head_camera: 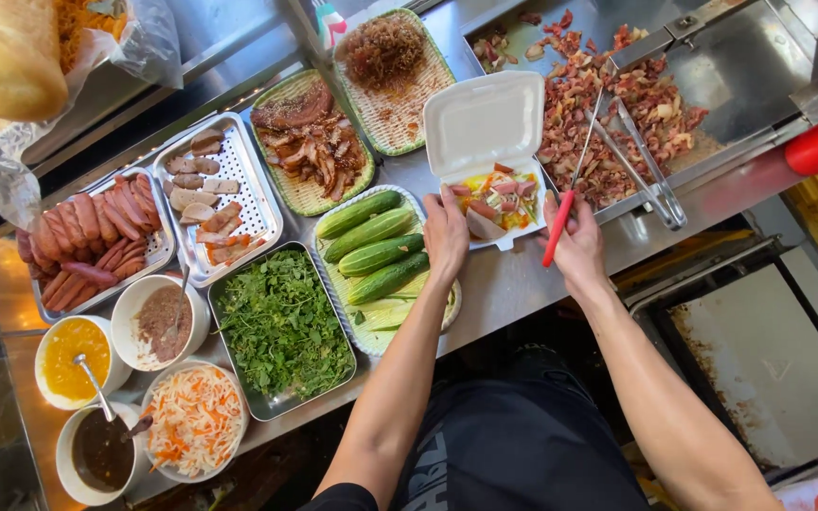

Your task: Assemble a takeout food container with rice, meat, vegetables, and condiments.

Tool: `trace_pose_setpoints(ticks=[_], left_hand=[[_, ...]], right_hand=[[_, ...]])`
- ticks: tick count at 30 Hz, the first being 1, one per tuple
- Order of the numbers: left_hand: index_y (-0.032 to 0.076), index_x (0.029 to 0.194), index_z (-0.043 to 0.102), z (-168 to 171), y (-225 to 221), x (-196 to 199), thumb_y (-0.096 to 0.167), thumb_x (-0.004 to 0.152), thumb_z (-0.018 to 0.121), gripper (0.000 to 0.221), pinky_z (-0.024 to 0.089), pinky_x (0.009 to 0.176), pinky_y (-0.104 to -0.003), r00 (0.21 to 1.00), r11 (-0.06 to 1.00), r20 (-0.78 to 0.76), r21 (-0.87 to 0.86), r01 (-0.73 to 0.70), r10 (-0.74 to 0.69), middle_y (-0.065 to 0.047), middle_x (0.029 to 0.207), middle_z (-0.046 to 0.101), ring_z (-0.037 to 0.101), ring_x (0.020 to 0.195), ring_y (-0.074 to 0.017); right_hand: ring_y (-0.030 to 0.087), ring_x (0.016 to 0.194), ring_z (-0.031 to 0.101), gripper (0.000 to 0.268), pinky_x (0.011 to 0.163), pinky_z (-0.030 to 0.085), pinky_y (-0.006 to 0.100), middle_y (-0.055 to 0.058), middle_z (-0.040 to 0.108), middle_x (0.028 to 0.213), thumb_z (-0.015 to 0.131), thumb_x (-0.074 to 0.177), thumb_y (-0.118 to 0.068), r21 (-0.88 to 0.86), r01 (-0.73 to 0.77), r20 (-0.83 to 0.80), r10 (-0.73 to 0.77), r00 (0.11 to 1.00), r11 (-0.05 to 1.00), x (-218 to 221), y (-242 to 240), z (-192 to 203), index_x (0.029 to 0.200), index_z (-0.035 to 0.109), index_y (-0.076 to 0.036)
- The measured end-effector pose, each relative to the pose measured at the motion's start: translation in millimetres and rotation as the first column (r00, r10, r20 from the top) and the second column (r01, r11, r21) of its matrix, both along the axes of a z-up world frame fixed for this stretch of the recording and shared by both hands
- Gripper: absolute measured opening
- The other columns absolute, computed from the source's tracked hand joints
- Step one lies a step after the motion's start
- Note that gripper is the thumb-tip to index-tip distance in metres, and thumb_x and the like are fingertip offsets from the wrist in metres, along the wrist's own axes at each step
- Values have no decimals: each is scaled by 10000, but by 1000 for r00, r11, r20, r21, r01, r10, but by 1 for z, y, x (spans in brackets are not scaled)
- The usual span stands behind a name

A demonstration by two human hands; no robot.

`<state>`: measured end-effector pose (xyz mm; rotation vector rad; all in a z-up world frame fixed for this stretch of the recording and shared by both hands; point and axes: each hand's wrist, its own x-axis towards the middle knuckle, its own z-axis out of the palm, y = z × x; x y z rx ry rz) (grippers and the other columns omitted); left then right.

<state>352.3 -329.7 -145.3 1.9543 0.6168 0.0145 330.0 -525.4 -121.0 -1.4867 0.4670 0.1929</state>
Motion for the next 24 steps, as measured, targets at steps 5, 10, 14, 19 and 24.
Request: trace_pose_setpoints(ticks=[5,10,14,19,24], left_hand=[[74,1172,578,-20,-9,-8,528,1079,342,520,489,941,-459,982,931,84,-342,-132,170,-145,1079,652,637,1025,-316],[140,1207,584,16,-2,-33,587,1083,387,504,489,1019,-397,939,566,180,-824,-18,292,-67,1206,612,602,1127,-203],[201,1207,548,18,5,-65,641,1054,383,494,549,973,-447,937,265,89,-964,-4,338,-80,1176,627,642,1083,-241],[207,1319,532,37,20,-107,673,1118,384,528,551,980,-490,875,227,94,-974,-18,475,-130,1201,576,600,1110,-293],[187,1496,443,93,21,-132,726,975,296,764,554,999,-531,846,209,30,-973,-97,532,-119,1465,553,579,1311,-324]], right_hand=[[120,967,669,666,867,605,375,15,662,1030,716,937,-428,21,-92,28,92,995,996,-3,-25,11,1458,466,-97],[100,994,653,676,894,597,358,25,661,1085,716,954,-409,72,-271,145,259,955,960,-1,-39,59,1498,468,-95],[110,1011,654,649,852,610,340,26,665,1179,676,965,-445,-66,-441,214,444,870,895,3,-41,107,1484,503,-95],[239,1015,746,571,900,576,390,139,760,1121,727,980,-517,-640,-545,-118,632,766,542,13,-38,100,1403,657,-140],[378,973,695,617,787,544,499,157,740,1052,814,722,-378,-889,-348,31,797,604,298,10,-14,53,1257,686,-98]])
